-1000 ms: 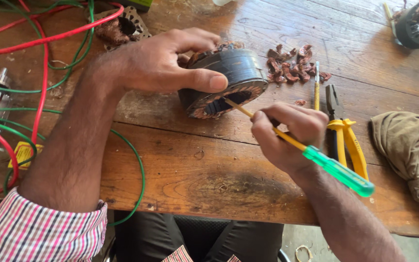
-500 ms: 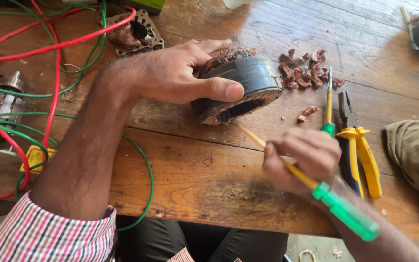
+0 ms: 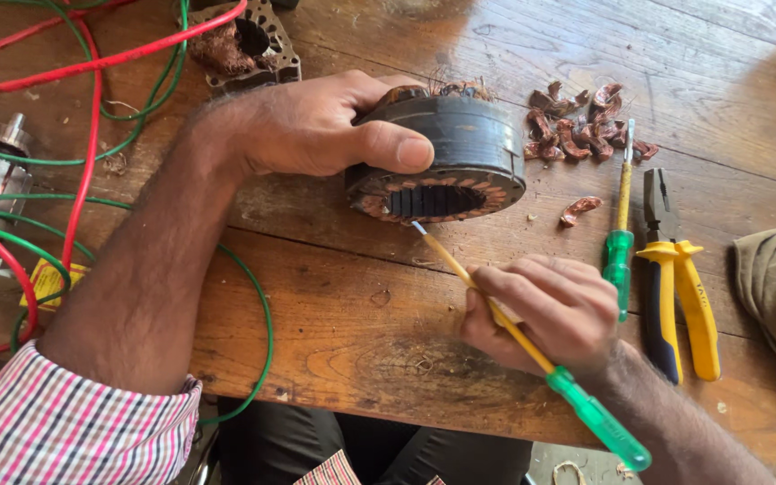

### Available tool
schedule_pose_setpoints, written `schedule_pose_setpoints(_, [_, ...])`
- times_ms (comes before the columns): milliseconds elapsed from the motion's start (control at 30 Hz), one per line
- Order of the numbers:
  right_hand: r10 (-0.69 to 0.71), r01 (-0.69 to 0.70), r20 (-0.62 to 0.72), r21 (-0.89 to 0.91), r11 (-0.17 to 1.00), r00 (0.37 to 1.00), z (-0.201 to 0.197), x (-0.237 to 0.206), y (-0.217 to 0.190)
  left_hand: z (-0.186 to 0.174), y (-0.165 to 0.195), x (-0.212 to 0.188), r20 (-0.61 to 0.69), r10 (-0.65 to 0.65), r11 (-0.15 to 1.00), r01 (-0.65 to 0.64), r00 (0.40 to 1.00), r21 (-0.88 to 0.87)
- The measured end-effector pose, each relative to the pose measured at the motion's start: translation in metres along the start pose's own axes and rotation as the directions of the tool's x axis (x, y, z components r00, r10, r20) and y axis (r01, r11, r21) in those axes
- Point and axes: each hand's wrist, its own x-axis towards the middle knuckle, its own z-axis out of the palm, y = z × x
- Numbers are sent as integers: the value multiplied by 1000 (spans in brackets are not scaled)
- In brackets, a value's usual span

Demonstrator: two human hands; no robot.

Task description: The person holds an electric motor stator on a wooden workbench and pries burnt copper windings out of its slots, first by hand and then using a screwdriver and pliers. They rotate the stator between pulls and drop the extracted copper pieces onto the table, continuing slot by slot.

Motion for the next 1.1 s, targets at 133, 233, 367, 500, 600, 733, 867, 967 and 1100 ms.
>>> schedule_pose_setpoints(133, [1, 0, 29, -12, 1000, 1000, 1, -2, -2, 2, 2, 0, -40, -17, 999, 18, 999, 34])
schedule_pose_setpoints(233, [-4, 4, 22, -17, 1000, 1000, 1, -3, -3, 4, 3, 1, -54, -7, 999, 9, 999, 45])
schedule_pose_setpoints(367, [-16, 16, 8, -33, 999, 1000, -1, 0, -4, 3, 4, 3, -56, -10, 998, 13, 998, 55])
schedule_pose_setpoints(500, [-11, 12, 34, -52, 999, 999, -2, 2, -4, 3, 3, 2, -52, 20, 997, -15, 998, 80])
schedule_pose_setpoints(600, [-58, 58, 9, -94, 994, 998, -1, 1, -3, 3, 3, 4, -43, 24, 998, -21, 999, 59])
schedule_pose_setpoints(733, [-83, 83, 0, -124, 989, 997, 0, -4, -3, 3, 4, 4, -53, 5, 999, -3, 999, 47])
schedule_pose_setpoints(867, [-56, 40, -88, -182, 983, 995, -5, -7, -5, 2, 5, 4, -34, 15, 999, -14, 999, 51])
schedule_pose_setpoints(967, [38, -53, -104, -149, 987, 994, -8, -7, -6, 1, 4, 4, -33, -22, 999, 24, 999, 35])
schedule_pose_setpoints(1100, [124, -124, -4, -86, 989, 992, -8, -8, -2, 2, 5, 6, -39, 25, 997, -22, 999, 74])
